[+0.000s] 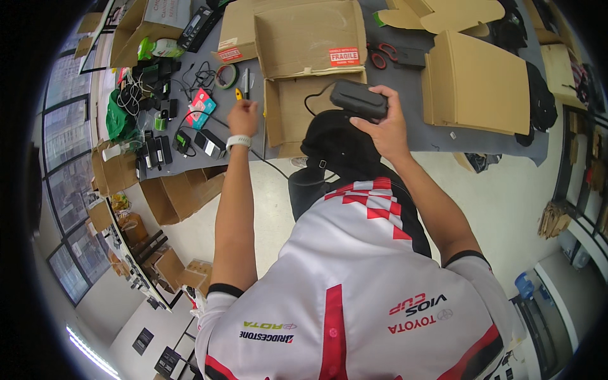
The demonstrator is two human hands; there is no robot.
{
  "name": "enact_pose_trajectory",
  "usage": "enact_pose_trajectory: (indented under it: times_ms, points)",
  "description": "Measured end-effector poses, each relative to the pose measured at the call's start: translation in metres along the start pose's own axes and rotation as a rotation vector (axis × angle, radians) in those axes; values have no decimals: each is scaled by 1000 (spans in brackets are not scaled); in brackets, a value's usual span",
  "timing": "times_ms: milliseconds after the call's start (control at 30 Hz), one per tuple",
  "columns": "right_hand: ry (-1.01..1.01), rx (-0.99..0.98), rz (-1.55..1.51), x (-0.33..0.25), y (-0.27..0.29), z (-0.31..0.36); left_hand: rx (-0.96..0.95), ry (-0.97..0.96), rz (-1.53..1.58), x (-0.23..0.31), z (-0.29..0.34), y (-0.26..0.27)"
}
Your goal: The person assembles a small electronic device by inserting a battery, using a screwdriver to secure the casing, and wiping the surface with a tissue. They then coil a cable and place the device into a cardboard box.
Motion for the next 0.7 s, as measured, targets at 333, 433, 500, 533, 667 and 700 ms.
enact_pose_trajectory:
  times_ms: [333, 433, 500, 533, 667, 700]
  points:
    - [13, 37, -3, 9, 2, -5, -238, -91, -362, -44, -41, -43]
    - [24, 70, 4, 8, 5, -7, -101, -187, -359, 22, -18, 17]
    - [24, 67, -2, 6, 3, -8, 9, -162, -363, 51, 5, 68]
    - [20, 62, -8, 3, 1, -9, 62, -227, -329, 58, 16, 96]
    - [37, 67, 1, 3, -5, -18, 215, -294, 155, 130, 87, 184]
    - [40, 75, 7, 5, -6, -20, 227, -306, 300, 138, 102, 193]
Point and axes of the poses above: each hand's wrist, its own z-axis away from the middle knuckle, its own y-axis out of the back of the hand, x = y × z, the point moved 1 cm from there along -z, towards the middle knuckle, and after that the axes turned 3 degrees about z, right-handed, at the moved point
